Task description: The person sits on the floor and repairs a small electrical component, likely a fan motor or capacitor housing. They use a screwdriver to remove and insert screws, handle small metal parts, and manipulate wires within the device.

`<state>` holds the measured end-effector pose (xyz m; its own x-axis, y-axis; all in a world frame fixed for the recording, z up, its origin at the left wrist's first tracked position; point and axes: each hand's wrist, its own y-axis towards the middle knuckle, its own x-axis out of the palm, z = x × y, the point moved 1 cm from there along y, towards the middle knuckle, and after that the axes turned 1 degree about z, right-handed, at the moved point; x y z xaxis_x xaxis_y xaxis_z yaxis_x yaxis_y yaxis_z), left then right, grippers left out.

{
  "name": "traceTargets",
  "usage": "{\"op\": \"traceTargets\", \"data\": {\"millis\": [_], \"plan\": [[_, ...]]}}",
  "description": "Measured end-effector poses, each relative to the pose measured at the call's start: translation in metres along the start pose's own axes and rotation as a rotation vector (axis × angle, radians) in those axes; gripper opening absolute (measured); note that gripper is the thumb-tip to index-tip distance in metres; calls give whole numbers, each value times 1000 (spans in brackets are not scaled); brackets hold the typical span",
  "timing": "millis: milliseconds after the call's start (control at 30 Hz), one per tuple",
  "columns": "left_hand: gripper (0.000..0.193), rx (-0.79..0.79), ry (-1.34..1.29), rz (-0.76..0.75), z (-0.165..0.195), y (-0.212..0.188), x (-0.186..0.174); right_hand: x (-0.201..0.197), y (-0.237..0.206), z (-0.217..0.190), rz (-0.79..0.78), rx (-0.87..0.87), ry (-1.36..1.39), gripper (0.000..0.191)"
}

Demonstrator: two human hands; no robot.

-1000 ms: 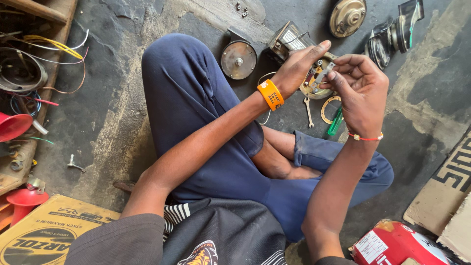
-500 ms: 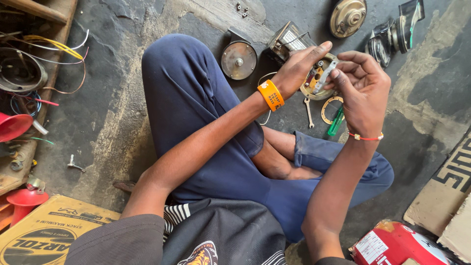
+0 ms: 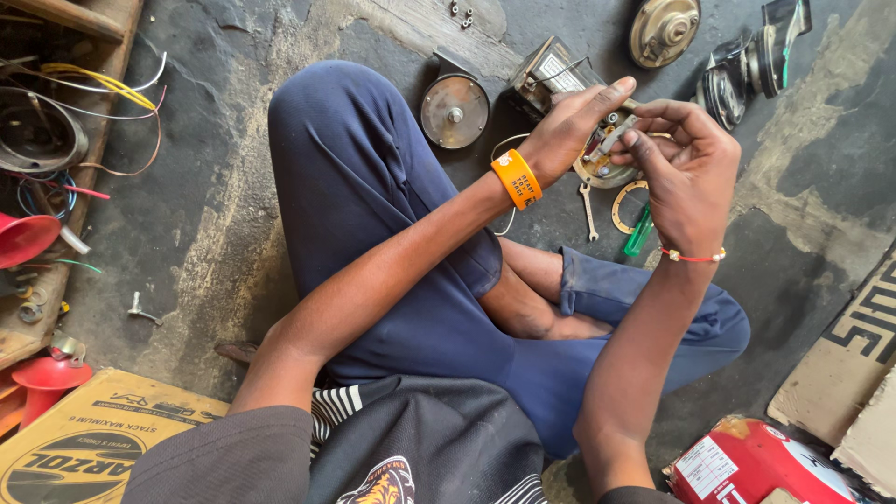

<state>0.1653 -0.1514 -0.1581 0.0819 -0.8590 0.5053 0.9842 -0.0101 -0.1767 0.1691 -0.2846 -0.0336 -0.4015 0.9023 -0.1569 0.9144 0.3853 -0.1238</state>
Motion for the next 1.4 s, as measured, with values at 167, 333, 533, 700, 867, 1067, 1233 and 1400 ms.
{"op": "traceTargets", "data": {"millis": [167,333,533,700,867,1067,1233,1400], "plan": [[49,7,-59,-21,3,-1,3,1,2,3,-2,5,2,20],[49,29,-18,-12,-1,0,2,1,2,5,-8,25,7,20],[29,55,-64,-89,-15,5,1,0,2,6,-8,26,-4,19],[23,-49,-208,-149,-22,7,-1,-2,2,8,1,43,15,19],[27,60,-45,-146,-14,2,-1,-3,1,8,3,31,-14,18],[25,157,155,-112,-2,-7,0,-2,0,9,11,27,-32,18],[27,159,168,-103,-1,-6,1,-3,1,8,11,28,-55,17],[28,236,206,-118,-1,-8,1,-4,0,8,13,32,-113,16]]}}
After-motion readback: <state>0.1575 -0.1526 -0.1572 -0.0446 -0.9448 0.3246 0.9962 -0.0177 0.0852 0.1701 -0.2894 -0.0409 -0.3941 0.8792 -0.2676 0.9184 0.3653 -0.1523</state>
